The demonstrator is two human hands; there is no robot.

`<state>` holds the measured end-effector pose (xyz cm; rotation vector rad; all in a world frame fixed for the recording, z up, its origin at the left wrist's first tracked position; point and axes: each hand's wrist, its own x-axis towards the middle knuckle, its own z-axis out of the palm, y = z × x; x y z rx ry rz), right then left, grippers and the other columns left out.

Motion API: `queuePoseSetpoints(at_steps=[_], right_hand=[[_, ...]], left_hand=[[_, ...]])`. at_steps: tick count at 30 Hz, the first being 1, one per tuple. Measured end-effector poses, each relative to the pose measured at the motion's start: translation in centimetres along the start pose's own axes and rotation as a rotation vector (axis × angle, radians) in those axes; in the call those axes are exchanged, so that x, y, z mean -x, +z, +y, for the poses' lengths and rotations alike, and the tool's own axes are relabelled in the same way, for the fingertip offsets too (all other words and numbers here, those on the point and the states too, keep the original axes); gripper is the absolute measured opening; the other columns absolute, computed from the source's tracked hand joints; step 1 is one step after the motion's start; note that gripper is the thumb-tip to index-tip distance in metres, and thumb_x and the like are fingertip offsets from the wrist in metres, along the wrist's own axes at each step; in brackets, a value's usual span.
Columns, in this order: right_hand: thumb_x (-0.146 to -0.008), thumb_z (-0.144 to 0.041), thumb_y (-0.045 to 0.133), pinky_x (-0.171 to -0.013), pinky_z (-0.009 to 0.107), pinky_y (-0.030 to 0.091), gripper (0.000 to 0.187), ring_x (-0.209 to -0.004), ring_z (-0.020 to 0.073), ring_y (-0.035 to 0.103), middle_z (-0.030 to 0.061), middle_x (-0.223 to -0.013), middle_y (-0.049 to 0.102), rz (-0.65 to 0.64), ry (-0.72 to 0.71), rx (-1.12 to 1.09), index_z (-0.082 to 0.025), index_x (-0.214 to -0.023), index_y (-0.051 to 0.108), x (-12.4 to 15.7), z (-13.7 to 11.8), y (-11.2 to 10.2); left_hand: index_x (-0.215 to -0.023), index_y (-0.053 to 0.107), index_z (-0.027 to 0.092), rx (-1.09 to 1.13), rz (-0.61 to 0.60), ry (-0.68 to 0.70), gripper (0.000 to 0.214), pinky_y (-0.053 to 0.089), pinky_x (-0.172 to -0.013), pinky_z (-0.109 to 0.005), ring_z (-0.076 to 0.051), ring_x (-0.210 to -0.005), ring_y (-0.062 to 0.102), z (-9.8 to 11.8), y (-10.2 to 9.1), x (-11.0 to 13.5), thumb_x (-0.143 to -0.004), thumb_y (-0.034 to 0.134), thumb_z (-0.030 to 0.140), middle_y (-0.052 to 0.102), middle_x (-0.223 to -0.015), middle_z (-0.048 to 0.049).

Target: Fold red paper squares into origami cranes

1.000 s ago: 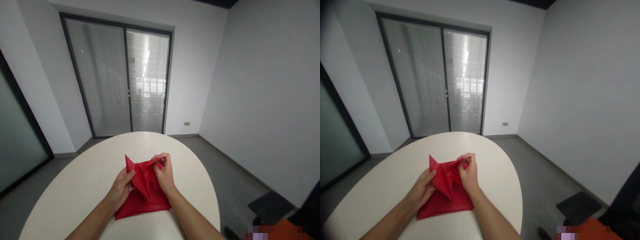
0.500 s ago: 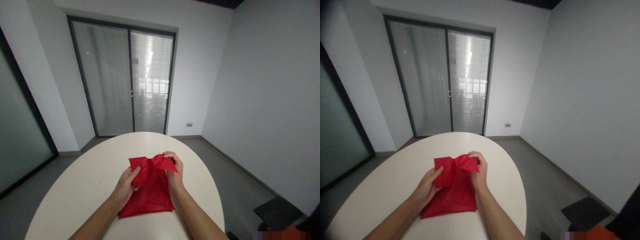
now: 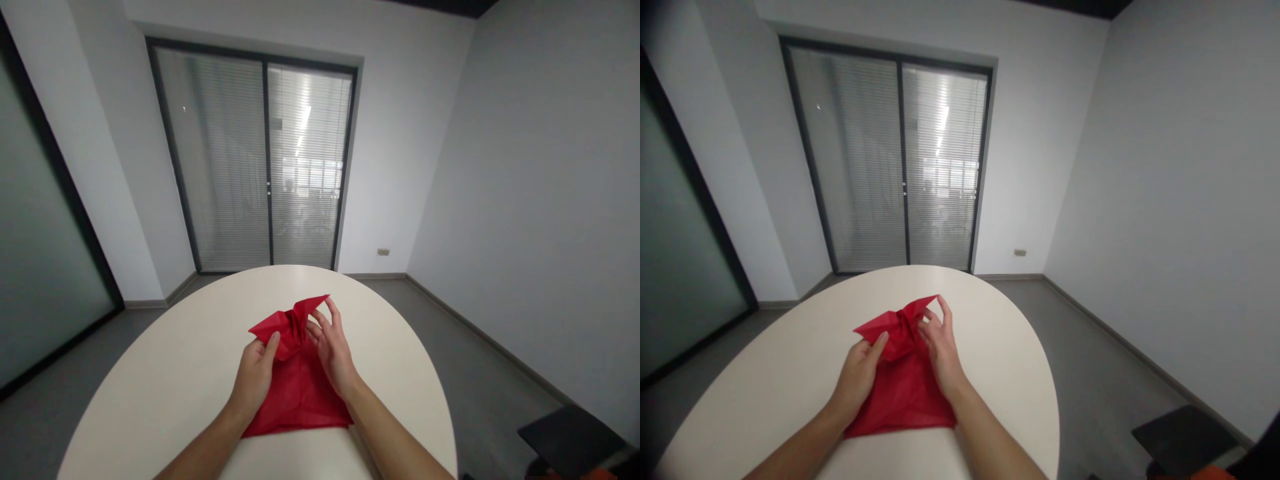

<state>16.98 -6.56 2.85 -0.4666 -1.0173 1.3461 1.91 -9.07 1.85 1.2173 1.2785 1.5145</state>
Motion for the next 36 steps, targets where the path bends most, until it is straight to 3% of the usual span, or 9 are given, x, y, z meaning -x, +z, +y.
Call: queuePoseSetpoints(at_steps=[4,7,10,14,19,22,27,31,36], right_hand=[[-0.074,-0.036,0.080,-0.100,0.037,0.045,0.087,-0.107,0.0206,0.062,0.0047,-0.123,0.064,0.021,0.004,0.146,-0.032,-0.146,0.031,0.4,0.4,0.1],[-0.076,-0.036,0.077,-0.100,0.037,0.045,0.073,-0.107,0.0213,0.063,0.0026,-0.115,0.069,0.111,0.062,0.166,-0.029,-0.140,0.044,0.2,0.4,-0.1],[-0.080,-0.038,0.072,-0.094,0.038,0.050,0.051,-0.105,0.0230,0.065,0.0041,-0.113,0.071,0.124,0.093,-0.004,-0.024,-0.127,0.056,-0.2,0.1,0.0],[-0.079,-0.037,0.072,-0.088,0.039,0.053,0.051,-0.101,0.0256,0.067,0.0051,-0.109,0.072,0.102,0.056,-0.179,-0.023,-0.126,0.056,-0.5,-0.5,0.4],[-0.083,-0.038,0.067,-0.089,0.040,0.053,0.061,-0.104,0.0252,0.066,0.0035,-0.114,0.071,0.103,0.015,-0.223,-0.028,-0.139,0.046,-0.4,-0.6,0.1],[-0.084,-0.038,0.065,-0.088,0.039,0.053,0.066,-0.102,0.0239,0.067,0.0025,-0.117,0.070,0.133,0.011,-0.184,-0.030,-0.145,0.040,-0.4,-0.2,-0.5],[-0.081,-0.035,0.069,-0.093,0.040,0.051,0.078,-0.101,0.0234,0.066,0.0036,-0.116,0.070,0.135,0.042,-0.075,-0.029,-0.149,0.031,-0.4,-0.4,-0.9],[-0.075,-0.031,0.075,-0.101,0.042,0.046,0.083,-0.111,0.0251,0.062,0.0054,-0.121,0.067,-0.009,0.044,0.025,-0.026,-0.148,0.035,-0.1,-1.4,-0.8],[-0.071,-0.028,0.077,-0.098,0.042,0.046,0.092,-0.105,0.0255,0.063,0.0033,-0.116,0.068,-0.161,0.074,0.063,-0.029,-0.150,0.030,0.4,-2.6,-1.1]], left_hand=[[-0.052,0.052,0.019,-0.042,-0.025,0.075,0.048,0.030,-0.046,-0.024,-0.012,-0.045,0.040,0.5,0.1,0.3,-0.076,0.067,0.058,0.050,-0.047,0.0028],[-0.048,0.051,0.020,-0.005,-0.076,0.090,0.044,0.033,-0.047,-0.024,-0.013,-0.044,0.040,1.5,0.3,0.8,-0.077,0.068,0.049,0.049,-0.045,0.0030],[-0.049,0.054,0.020,0.056,-0.111,0.061,0.042,0.035,-0.045,-0.024,-0.014,-0.045,0.044,2.1,0.5,1.2,-0.077,0.068,0.047,0.052,-0.046,0.0020],[-0.051,0.058,0.018,0.128,-0.095,0.040,0.038,0.039,-0.047,-0.024,-0.014,-0.048,0.049,1.7,0.4,1.2,-0.075,0.071,0.045,0.056,-0.048,0.0011],[-0.081,0.070,0.017,0.426,-0.080,0.022,0.015,0.050,-0.066,-0.026,-0.018,-0.069,0.064,0.7,0.4,1.0,-0.075,0.075,0.031,0.072,-0.076,-0.0023],[-0.098,0.070,0.018,0.688,-0.185,-0.029,0.024,0.052,-0.084,-0.033,-0.025,-0.095,0.067,1.1,0.4,1.1,-0.076,0.072,0.027,0.074,-0.101,-0.0069],[-0.114,0.068,0.011,1.021,-0.514,-0.280,0.049,0.039,-0.107,-0.051,-0.035,-0.128,0.052,2.6,0.0,0.9,-0.093,0.044,0.049,0.067,-0.125,-0.0170],[-0.111,0.068,0.011,1.043,-0.516,-0.441,0.046,0.043,-0.104,-0.051,-0.034,-0.122,0.058,2.6,-0.8,0.0,-0.094,0.046,0.048,0.070,-0.118,-0.0168],[-0.098,0.069,0.015,0.875,-0.471,-0.526,0.029,0.056,-0.087,-0.038,-0.027,-0.094,0.072,2.5,-1.1,-0.1,-0.085,0.065,0.041,0.076,-0.095,-0.0097]])
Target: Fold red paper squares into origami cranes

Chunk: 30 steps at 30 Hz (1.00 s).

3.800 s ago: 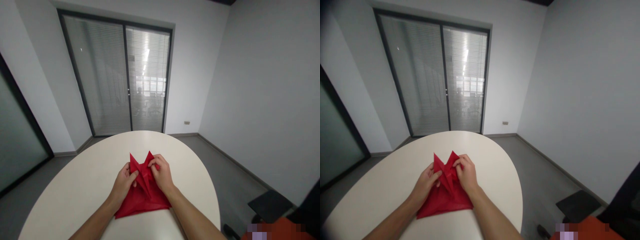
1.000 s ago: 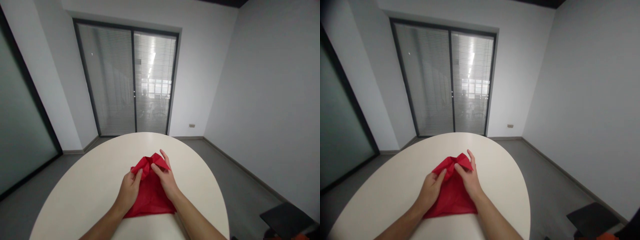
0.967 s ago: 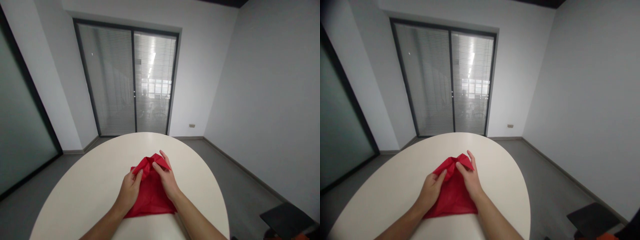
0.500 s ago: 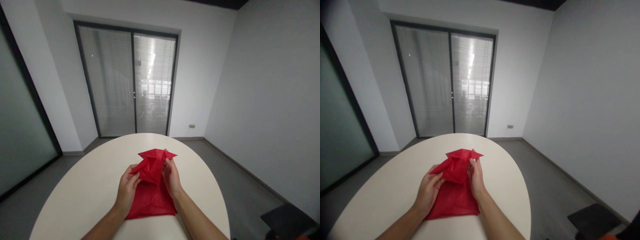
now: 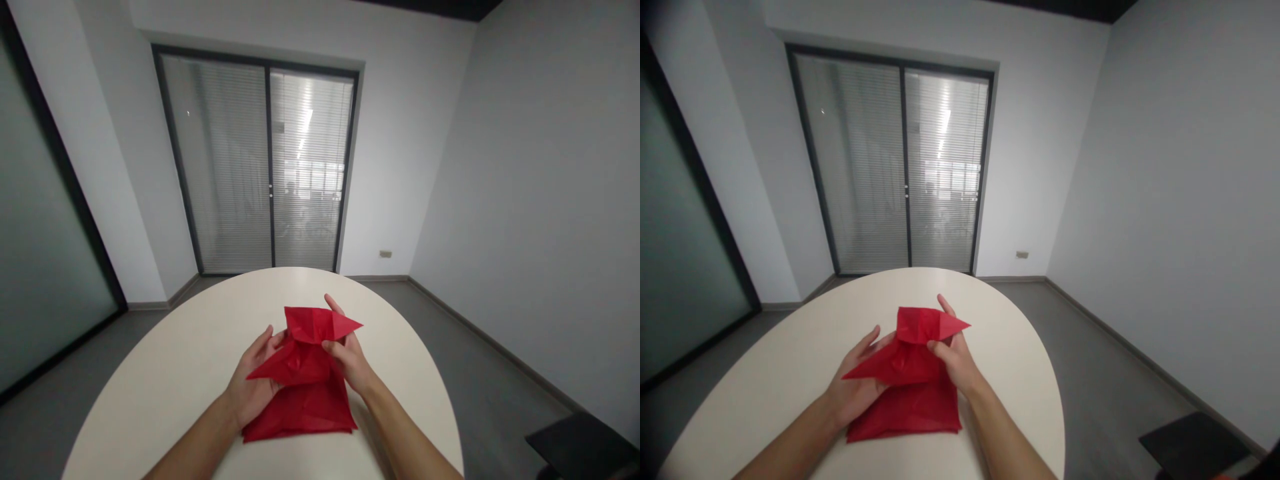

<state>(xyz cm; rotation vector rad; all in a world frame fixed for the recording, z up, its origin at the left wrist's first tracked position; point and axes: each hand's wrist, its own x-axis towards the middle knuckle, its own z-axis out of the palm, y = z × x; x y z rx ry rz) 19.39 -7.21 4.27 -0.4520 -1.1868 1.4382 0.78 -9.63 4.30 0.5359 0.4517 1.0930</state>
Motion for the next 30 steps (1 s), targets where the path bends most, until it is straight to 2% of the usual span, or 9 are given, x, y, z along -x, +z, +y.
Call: queuePoseSetpoints(at_steps=[3,9,12,14,16,18,22,26,30], right_hand=[[-0.071,-0.026,0.076,-0.093,0.039,0.048,0.092,-0.100,0.0236,0.064,0.0013,-0.110,0.069,-0.025,0.061,0.019,-0.030,-0.151,0.030,0.2,-0.3,-0.1],[-0.074,-0.028,0.074,-0.098,0.038,0.045,0.068,-0.112,0.0245,0.061,0.0039,-0.121,0.066,-0.043,0.084,-0.016,-0.027,-0.137,0.050,-0.2,0.2,0.0],[-0.077,-0.033,0.072,-0.085,0.036,0.051,0.054,-0.093,0.0228,0.067,0.0040,-0.105,0.071,0.038,0.111,0.015,-0.024,-0.128,0.057,-0.5,0.5,-0.1],[-0.075,-0.030,0.072,-0.077,0.032,0.051,0.050,-0.081,0.0200,0.067,0.0019,-0.094,0.072,0.096,0.127,0.062,-0.022,-0.122,0.059,-0.7,0.3,-0.2],[-0.071,-0.023,0.074,-0.073,0.029,0.051,0.052,-0.077,0.0180,0.067,-0.0004,-0.087,0.072,0.107,0.129,0.090,-0.022,-0.121,0.058,-0.8,0.0,-0.2],[-0.069,-0.020,0.076,-0.072,0.029,0.052,0.056,-0.074,0.0178,0.068,-0.0007,-0.086,0.073,0.059,0.136,0.089,-0.022,-0.122,0.057,-0.9,-0.5,-0.2],[-0.072,-0.028,0.080,-0.078,0.036,0.054,0.056,-0.078,0.0213,0.071,0.0035,-0.092,0.076,-0.013,0.121,0.060,-0.022,-0.122,0.055,-1.0,-0.9,-0.3],[-0.073,-0.032,0.081,-0.080,0.039,0.056,0.063,-0.081,0.0229,0.072,0.0039,-0.095,0.076,0.074,0.074,0.069,-0.023,-0.128,0.052,-1.2,-0.7,-0.9],[-0.071,-0.035,0.083,-0.078,0.037,0.057,0.064,-0.084,0.0231,0.072,0.0046,-0.100,0.076,0.166,0.016,0.085,-0.025,-0.127,0.053,-1.4,-0.8,-1.3]], left_hand=[[-0.090,0.070,0.016,-0.108,0.022,-0.020,0.026,0.058,-0.082,-0.035,-0.027,-0.089,0.073,-0.7,0.7,0.3,-0.082,0.070,0.040,0.076,-0.090,-0.0090],[-0.099,0.071,0.014,-0.222,0.088,0.125,0.032,0.058,-0.078,-0.035,-0.027,-0.087,0.074,-1.1,1.7,0.1,-0.075,0.079,0.034,0.077,-0.094,-0.0097],[-0.102,0.069,0.014,-0.268,0.138,0.200,0.038,0.059,-0.075,-0.034,-0.027,-0.085,0.074,-0.6,1.3,-0.3,-0.071,0.082,0.033,0.077,-0.092,-0.0094],[-0.104,0.068,0.014,-0.291,0.176,0.233,0.043,0.059,-0.074,-0.034,-0.027,-0.085,0.074,-0.3,0.9,-0.6,-0.070,0.083,0.034,0.077,-0.092,-0.0096],[-0.106,0.067,0.013,-0.314,0.192,0.262,0.046,0.058,-0.074,-0.034,-0.027,-0.085,0.074,-0.1,0.5,-0.8,-0.070,0.083,0.036,0.077,-0.092,-0.0100],[-0.107,0.067,0.013,-0.328,0.179,0.303,0.046,0.058,-0.075,-0.034,-0.027,-0.086,0.074,-0.1,0.2,-0.8,-0.071,0.082,0.038,0.077,-0.093,-0.0102],[-0.115,0.065,0.015,-0.318,0.099,0.319,0.045,0.057,-0.084,-0.037,-0.028,-0.095,0.072,-0.3,0.5,-0.1,-0.077,0.078,0.035,0.076,-0.103,-0.0109],[-0.116,0.066,0.016,-0.300,0.062,0.331,0.049,0.055,-0.091,-0.040,-0.031,-0.101,0.070,-0.6,1.3,0.5,-0.072,0.082,0.029,0.074,-0.110,-0.0130],[-0.116,0.066,0.015,-0.283,0.087,0.387,0.051,0.054,-0.094,-0.042,-0.031,-0.103,0.070,-0.6,1.3,0.2,-0.069,0.083,0.028,0.074,-0.112,-0.0135]])
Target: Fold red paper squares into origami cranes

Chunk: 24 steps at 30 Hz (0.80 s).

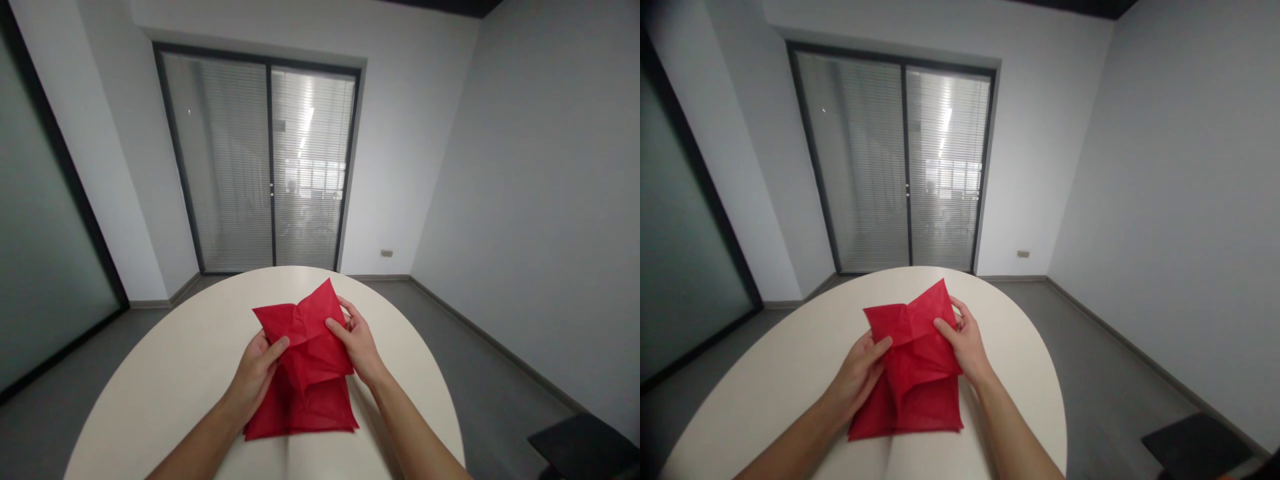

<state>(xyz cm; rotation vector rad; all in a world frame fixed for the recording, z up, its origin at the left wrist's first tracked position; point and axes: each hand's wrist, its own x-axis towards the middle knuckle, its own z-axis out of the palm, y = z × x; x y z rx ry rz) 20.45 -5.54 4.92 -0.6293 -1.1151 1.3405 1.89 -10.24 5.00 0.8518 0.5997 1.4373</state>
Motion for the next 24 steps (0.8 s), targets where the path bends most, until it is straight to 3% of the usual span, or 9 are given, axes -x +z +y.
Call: queuePoseSetpoints(at_steps=[5,12,19,24], right_hand=[[-0.071,-0.036,0.082,-0.076,0.038,0.058,0.063,-0.082,0.0236,0.072,0.0056,-0.100,0.076,0.046,-0.049,0.059,-0.024,-0.125,0.052,-0.1,-0.1,0.0],[-0.072,-0.036,0.082,-0.074,0.036,0.057,0.057,-0.083,0.0235,0.071,0.0038,-0.099,0.075,0.084,-0.134,0.084,-0.026,-0.121,0.054,-0.3,0.2,-0.1],[-0.075,-0.043,0.078,-0.063,0.029,0.049,0.029,-0.070,0.0193,0.063,0.0010,-0.080,0.070,0.130,-0.221,0.296,-0.021,-0.085,0.061,-0.4,0.6,-0.1],[-0.081,-0.046,0.072,-0.066,0.032,0.049,0.030,-0.071,0.0208,0.063,0.0033,-0.082,0.071,0.144,-0.228,0.386,-0.022,-0.093,0.060,-0.7,1.0,-0.3]], left_hand=[[-0.110,0.067,0.014,0.014,0.013,0.023,0.043,0.055,-0.092,-0.039,-0.030,-0.103,0.069,-0.2,-0.5,-0.3,-0.074,0.080,0.034,0.074,-0.110,-0.0130],[-0.114,0.065,0.015,-0.014,0.014,0.062,0.051,0.056,-0.089,-0.038,-0.030,-0.101,0.070,-0.5,-0.2,0.1,-0.070,0.084,0.035,0.074,-0.108,-0.0122],[-0.117,0.063,0.016,-0.014,0.184,0.098,0.051,0.057,-0.084,-0.035,-0.025,-0.092,0.072,-0.3,-0.3,-0.7,-0.075,0.079,0.040,0.075,-0.104,-0.0093],[-0.106,0.067,0.013,-0.019,0.195,0.004,0.042,0.058,-0.080,-0.035,-0.025,-0.089,0.073,-0.3,-1.1,-1.2,-0.076,0.077,0.041,0.076,-0.097,-0.0109]])
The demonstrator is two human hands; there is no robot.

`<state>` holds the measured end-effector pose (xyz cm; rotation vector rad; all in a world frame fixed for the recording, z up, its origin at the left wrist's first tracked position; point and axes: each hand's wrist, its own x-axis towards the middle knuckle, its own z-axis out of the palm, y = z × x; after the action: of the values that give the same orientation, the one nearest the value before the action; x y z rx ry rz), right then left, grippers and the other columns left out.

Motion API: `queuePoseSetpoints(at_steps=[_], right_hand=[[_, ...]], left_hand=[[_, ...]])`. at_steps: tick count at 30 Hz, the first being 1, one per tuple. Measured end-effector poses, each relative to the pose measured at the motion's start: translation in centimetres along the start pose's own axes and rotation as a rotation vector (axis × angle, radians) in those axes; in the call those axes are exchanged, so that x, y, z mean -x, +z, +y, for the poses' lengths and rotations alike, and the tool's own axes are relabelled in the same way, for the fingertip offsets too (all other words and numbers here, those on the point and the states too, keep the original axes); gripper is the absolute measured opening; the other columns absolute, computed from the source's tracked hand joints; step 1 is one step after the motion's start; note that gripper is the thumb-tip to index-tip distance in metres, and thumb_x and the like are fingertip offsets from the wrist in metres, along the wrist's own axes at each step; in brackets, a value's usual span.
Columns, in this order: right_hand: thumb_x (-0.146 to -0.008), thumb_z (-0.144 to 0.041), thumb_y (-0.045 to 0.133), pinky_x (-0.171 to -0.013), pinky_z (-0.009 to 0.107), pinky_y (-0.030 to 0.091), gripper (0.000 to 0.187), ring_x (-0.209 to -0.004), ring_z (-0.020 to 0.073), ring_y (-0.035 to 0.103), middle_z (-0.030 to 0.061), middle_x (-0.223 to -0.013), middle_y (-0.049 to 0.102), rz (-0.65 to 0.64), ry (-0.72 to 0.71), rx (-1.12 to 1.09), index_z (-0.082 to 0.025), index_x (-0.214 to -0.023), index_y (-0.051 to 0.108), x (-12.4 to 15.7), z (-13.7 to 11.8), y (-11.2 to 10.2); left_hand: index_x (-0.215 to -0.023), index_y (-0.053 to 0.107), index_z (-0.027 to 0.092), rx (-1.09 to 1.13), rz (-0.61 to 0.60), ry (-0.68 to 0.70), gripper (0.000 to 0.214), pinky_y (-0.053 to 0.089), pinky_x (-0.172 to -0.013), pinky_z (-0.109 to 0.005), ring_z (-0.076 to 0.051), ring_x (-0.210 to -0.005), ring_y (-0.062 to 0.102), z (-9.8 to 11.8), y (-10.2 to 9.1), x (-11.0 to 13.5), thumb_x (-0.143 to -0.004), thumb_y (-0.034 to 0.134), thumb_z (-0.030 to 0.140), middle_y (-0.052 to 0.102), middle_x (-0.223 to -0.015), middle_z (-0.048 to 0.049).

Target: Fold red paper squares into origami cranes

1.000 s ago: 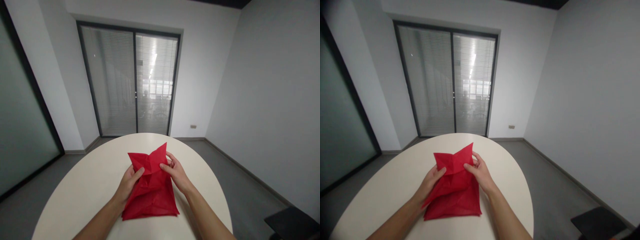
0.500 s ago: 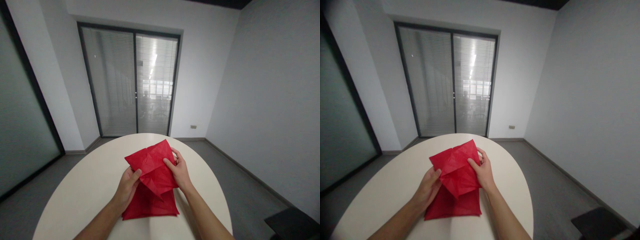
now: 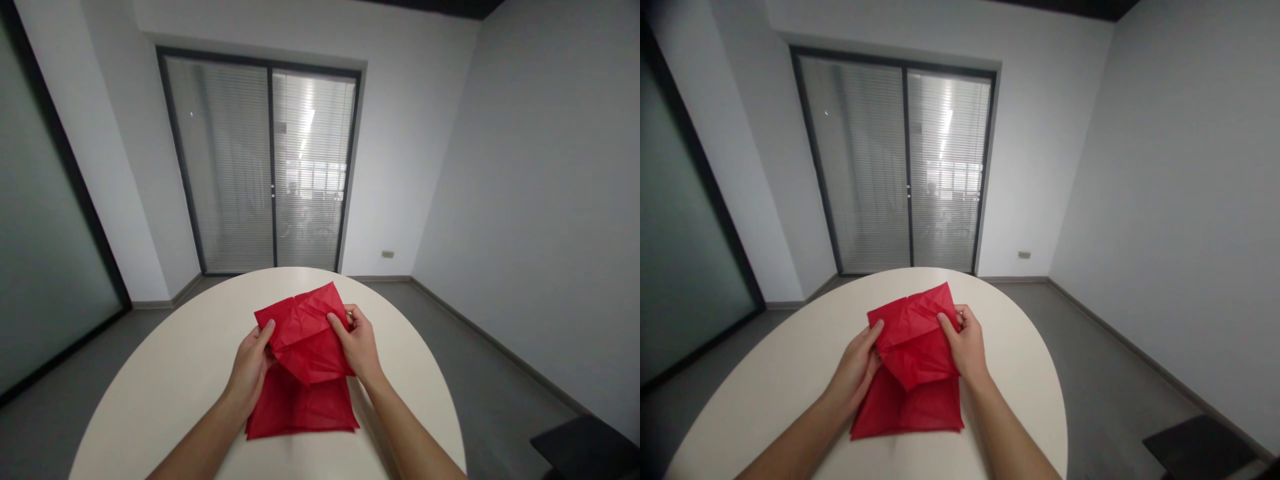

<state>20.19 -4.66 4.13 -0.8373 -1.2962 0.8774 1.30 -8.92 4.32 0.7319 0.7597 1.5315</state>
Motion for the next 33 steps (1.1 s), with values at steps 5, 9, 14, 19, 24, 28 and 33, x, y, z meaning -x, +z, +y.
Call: queuePoseSetpoints(at_steps=[5,9,14,19,24,28,33], right_hand=[[-0.081,-0.041,0.071,-0.086,0.042,0.047,0.041,-0.097,0.0263,0.060,0.0097,-0.115,0.065,0.171,-0.167,0.238,-0.025,-0.116,0.060,0.4,-0.5,-0.3],[-0.088,-0.035,0.062,-0.101,0.047,0.039,0.026,-0.110,0.0283,0.057,0.0079,-0.115,0.066,-0.153,-0.440,0.314,-0.028,-0.113,0.065,1.9,-2.2,0.4],[-0.082,-0.027,0.071,-0.102,0.050,0.039,0.041,-0.110,0.0286,0.060,0.0074,-0.120,0.067,-0.441,-0.517,0.538,-0.030,-0.122,0.063,2.8,-2.3,2.3],[-0.091,-0.022,0.059,-0.089,0.039,0.049,0.017,-0.095,0.0223,0.066,0.0058,-0.102,0.073,-0.211,-0.374,0.531,-0.024,-0.106,0.067,2.2,-0.7,2.4],[-0.089,-0.033,0.063,-0.080,0.031,0.052,0.014,-0.085,0.0191,0.067,0.0039,-0.089,0.073,-0.125,-0.192,0.266,-0.021,-0.091,0.069,1.5,-1.0,1.0],[-0.087,-0.040,0.067,-0.074,0.028,0.052,0.021,-0.078,0.0171,0.066,0.0034,-0.084,0.073,-0.196,-0.100,0.094,-0.019,-0.086,0.070,1.0,-1.2,0.4],[-0.085,-0.041,0.069,-0.071,0.029,0.053,0.024,-0.077,0.0180,0.069,0.0042,-0.085,0.075,-0.245,-0.025,0.024,-0.020,-0.095,0.072,0.6,-1.1,-0.5]], left_hand=[[-0.105,0.067,0.012,-0.048,0.073,0.024,0.041,0.059,-0.077,-0.034,-0.026,-0.090,0.073,0.0,0.1,0.5,-0.078,0.077,0.041,0.076,-0.099,-0.0121],[-0.104,0.067,0.014,-0.034,0.180,0.067,0.038,0.059,-0.077,-0.032,-0.024,-0.090,0.073,0.1,-0.4,0.2,-0.078,0.076,0.041,0.076,-0.100,-0.0114],[-0.093,0.068,0.011,0.035,0.167,0.059,0.041,0.059,-0.075,-0.031,-0.023,-0.085,0.073,0.0,-0.9,-0.4,-0.076,0.077,0.048,0.076,-0.094,-0.0126],[-0.098,0.070,0.012,-0.052,-0.036,0.149,0.047,0.057,-0.086,-0.039,-0.028,-0.101,0.069,-0.7,-0.5,0.3,-0.081,0.066,0.056,0.074,-0.104,-0.0136],[-0.135,0.052,0.026,-0.296,0.022,0.289,0.059,0.044,-0.107,-0.042,-0.029,-0.133,0.048,-1.0,-1.5,-0.8,-0.081,0.071,0.040,0.051,-0.145,-0.0094],[-0.149,0.032,0.032,-0.417,-0.041,0.324,0.085,0.041,-0.110,-0.039,-0.027,-0.140,0.040,-0.1,-2.2,-1.6,-0.076,0.076,0.038,0.036,-0.157,-0.0079],[-0.115,0.062,0.015,-0.568,-0.198,0.174,0.048,0.055,-0.085,-0.039,-0.029,-0.100,0.069,0.4,-1.4,-0.8,-0.081,0.069,0.048,0.072,-0.115,-0.0138]])
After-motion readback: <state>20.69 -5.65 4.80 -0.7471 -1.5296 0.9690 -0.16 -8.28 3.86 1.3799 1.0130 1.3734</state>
